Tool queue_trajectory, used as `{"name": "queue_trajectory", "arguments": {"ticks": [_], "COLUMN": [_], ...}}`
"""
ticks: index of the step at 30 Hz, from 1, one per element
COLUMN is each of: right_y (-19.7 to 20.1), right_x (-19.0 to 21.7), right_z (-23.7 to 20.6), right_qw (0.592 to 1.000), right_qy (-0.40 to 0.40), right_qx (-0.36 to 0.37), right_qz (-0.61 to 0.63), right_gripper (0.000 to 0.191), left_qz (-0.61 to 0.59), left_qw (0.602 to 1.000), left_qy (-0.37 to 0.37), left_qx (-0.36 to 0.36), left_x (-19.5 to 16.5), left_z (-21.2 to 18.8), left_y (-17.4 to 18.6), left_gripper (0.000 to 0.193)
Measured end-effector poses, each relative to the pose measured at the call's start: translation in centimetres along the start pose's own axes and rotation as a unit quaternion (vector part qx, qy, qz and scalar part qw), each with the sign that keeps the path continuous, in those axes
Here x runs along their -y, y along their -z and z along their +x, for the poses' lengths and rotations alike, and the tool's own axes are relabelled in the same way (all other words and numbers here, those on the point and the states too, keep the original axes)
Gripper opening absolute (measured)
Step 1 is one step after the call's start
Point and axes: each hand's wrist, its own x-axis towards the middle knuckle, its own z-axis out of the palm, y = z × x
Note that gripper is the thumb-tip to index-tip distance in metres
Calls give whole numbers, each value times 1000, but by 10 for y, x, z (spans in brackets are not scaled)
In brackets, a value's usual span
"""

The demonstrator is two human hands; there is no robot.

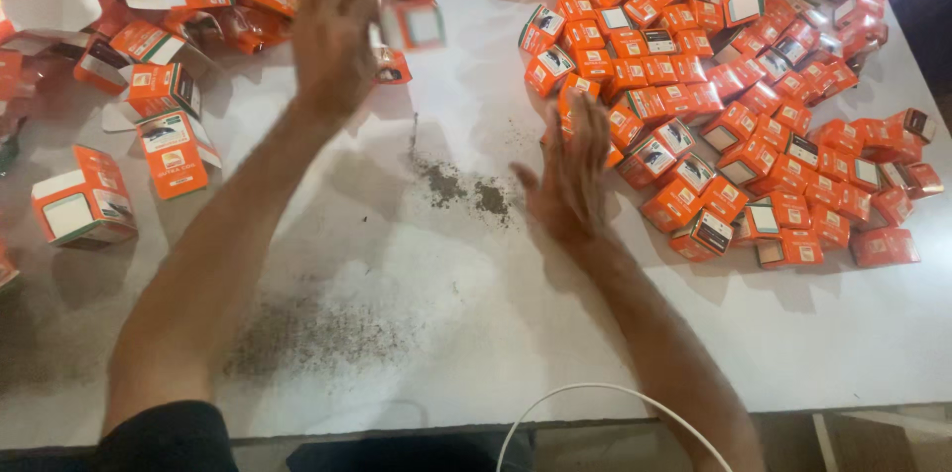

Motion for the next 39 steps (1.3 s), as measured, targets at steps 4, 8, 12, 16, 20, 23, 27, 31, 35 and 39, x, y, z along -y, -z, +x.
{"name": "queue_trajectory", "arguments": {"ticks": [4,8,12,16,20,23,27,31,35,39], "right_y": [-13,-20,-16,-3,5,1,-5,-3,-1,1], "right_x": [18,17,19,25,20,23,34,36,40,44], "right_z": [-13,-18,-17,-13,-7,-10,-16,-20,-17,-13], "right_qw": [975,903,941,920,884,874,844,827,846,877], "right_qy": [-19,-262,-79,-79,-109,-239,-209,-204,-222,-169], "right_qx": [81,157,143,193,191,187,186,215,213,175], "right_qz": [205,302,296,331,413,380,458,477,436,414], "right_gripper": [75,59,55,55,49,51,47,51,45,57], "left_qz": [-131,-70,192,61,-263,-323,-294,-200,-130,-68], "left_qw": [953,985,956,959,933,946,931,960,966,983], "left_qy": [-207,-67,58,95,182,-2,-215,-164,-172,-121], "left_qx": [178,142,214,261,166,25,-2,105,140,123], "left_x": [-103,-77,-4,2,-50,-104,-138,-134,-131,-147], "left_z": [-28,-20,-19,-36,-52,-73,-79,-75,-78,-84], "left_y": [4,1,-4,-4,24,49,55,53,54,44], "left_gripper": [21,49,45,24,36,40,48,57,55,35]}}
